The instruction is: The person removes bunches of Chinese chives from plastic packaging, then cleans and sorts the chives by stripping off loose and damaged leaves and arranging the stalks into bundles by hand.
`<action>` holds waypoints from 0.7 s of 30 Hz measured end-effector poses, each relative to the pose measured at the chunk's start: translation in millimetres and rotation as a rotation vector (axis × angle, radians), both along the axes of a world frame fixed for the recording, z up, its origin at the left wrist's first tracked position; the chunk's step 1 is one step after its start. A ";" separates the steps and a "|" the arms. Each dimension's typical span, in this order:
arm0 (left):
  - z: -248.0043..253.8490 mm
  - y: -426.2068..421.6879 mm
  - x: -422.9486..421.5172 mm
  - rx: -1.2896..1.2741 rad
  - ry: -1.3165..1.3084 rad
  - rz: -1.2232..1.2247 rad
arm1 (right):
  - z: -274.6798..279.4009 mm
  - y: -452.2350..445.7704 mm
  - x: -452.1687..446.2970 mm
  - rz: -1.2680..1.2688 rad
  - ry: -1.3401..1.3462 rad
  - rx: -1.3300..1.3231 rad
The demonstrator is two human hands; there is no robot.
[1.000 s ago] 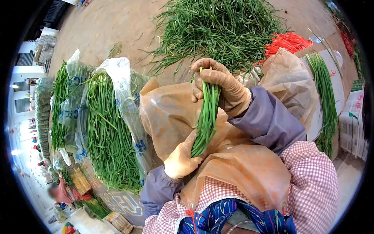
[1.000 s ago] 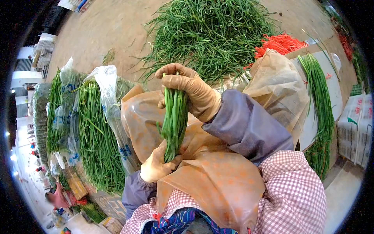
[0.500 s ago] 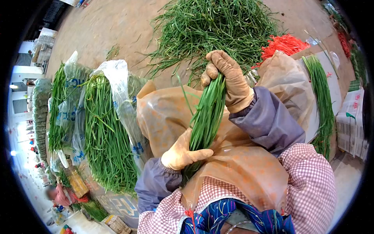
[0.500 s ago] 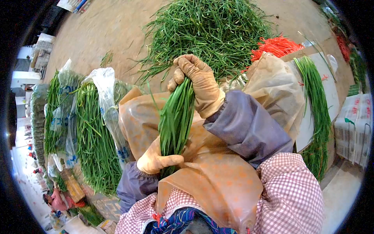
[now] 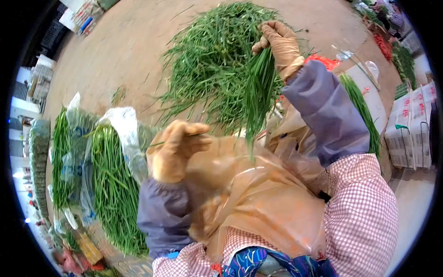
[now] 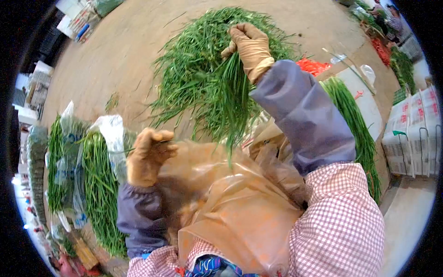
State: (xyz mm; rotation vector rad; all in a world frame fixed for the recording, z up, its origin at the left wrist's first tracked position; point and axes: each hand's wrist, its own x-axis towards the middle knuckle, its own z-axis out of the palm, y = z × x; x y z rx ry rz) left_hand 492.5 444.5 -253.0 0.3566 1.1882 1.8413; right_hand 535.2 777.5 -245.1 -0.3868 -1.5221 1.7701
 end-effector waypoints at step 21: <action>-28.4 152.9 -10.7 -0.171 0.292 -0.244 | -33.6 -27.5 26.1 0.070 -0.162 -0.485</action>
